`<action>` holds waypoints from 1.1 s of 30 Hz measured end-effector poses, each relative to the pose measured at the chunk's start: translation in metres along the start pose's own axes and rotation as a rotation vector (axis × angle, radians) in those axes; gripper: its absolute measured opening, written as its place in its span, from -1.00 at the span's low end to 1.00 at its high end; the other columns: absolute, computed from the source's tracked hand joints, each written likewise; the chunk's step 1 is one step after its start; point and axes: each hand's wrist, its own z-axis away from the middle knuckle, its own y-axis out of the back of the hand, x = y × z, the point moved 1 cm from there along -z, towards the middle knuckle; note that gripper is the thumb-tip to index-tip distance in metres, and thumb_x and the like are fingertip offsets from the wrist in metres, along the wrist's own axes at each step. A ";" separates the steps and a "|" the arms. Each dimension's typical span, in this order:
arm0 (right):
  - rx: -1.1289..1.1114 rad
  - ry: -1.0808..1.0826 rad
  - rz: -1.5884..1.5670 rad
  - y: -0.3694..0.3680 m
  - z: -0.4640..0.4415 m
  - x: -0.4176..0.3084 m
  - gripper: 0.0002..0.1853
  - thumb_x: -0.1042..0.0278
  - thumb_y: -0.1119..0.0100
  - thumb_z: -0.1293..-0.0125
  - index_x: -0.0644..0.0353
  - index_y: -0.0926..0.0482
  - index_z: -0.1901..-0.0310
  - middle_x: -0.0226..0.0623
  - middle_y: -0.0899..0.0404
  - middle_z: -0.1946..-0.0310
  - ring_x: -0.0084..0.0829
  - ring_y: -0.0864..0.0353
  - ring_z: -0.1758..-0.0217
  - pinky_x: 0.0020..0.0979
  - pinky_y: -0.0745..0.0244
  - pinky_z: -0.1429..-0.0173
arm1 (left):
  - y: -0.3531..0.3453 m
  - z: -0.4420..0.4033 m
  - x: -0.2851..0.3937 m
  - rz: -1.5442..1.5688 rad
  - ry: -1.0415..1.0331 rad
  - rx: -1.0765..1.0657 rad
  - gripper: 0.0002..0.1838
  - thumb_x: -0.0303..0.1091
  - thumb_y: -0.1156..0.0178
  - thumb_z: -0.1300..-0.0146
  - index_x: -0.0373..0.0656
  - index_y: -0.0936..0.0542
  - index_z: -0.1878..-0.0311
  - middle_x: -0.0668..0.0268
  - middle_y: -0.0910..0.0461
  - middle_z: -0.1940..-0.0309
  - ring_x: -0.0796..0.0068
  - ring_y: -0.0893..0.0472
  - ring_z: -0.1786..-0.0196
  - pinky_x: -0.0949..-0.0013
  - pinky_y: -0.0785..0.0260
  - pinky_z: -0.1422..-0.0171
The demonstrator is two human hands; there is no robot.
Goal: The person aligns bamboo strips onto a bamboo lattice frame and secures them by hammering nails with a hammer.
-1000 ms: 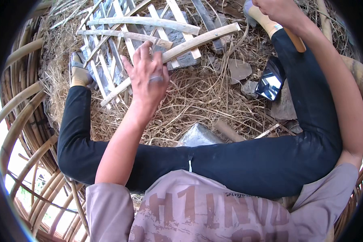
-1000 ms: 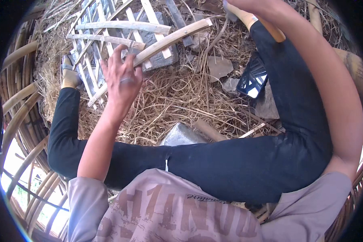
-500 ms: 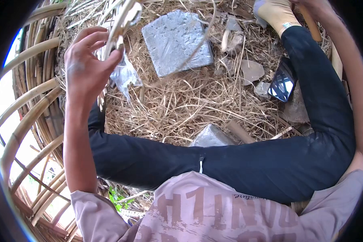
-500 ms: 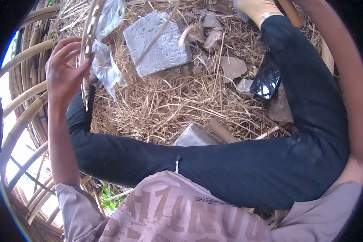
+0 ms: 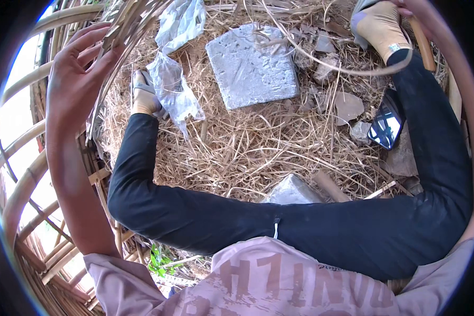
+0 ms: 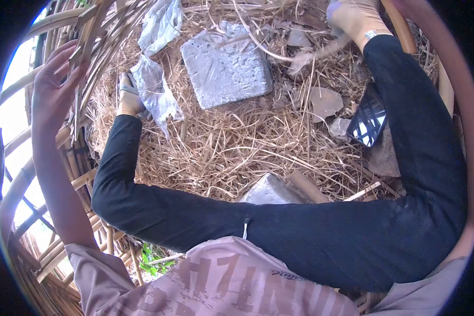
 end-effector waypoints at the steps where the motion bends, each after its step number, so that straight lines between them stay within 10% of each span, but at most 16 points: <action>1: 0.008 0.000 0.000 0.000 -0.001 -0.001 -0.63 0.05 0.04 -0.68 0.15 -0.46 -0.24 -0.64 -0.28 0.52 -0.76 -0.17 0.63 -0.63 -0.07 0.65 | 0.003 -0.002 0.000 -0.011 -0.003 0.017 -0.50 -0.21 -0.43 -0.39 -0.28 -0.64 -0.29 0.15 -0.51 -0.41 0.04 -0.55 -0.42 0.18 -0.53 -0.42; 23: 0.024 -0.203 0.105 -0.003 -0.004 -0.013 -0.67 0.06 0.03 -0.67 0.13 -0.48 -0.17 -0.53 -0.41 0.43 -0.67 -0.30 0.57 -0.56 -0.26 0.58 | 0.079 -0.053 -0.024 -0.106 0.038 0.024 -0.41 -0.17 -0.25 -0.55 -0.38 -0.42 -0.45 0.06 -0.66 -0.25 0.41 -0.60 -0.35 0.28 -0.32 -0.54; 33: -0.019 -0.044 0.008 0.012 -0.023 0.024 -0.67 -0.04 -0.02 -0.64 0.08 -0.44 0.02 -0.63 -0.30 0.50 -0.80 -0.24 0.63 -0.65 -0.15 0.65 | 0.031 -0.016 -0.006 -0.101 -0.017 0.050 -0.48 -0.28 -0.30 -0.49 -0.31 -0.50 -0.41 -0.02 -0.59 -0.33 0.23 -0.60 -0.36 0.18 -0.49 -0.42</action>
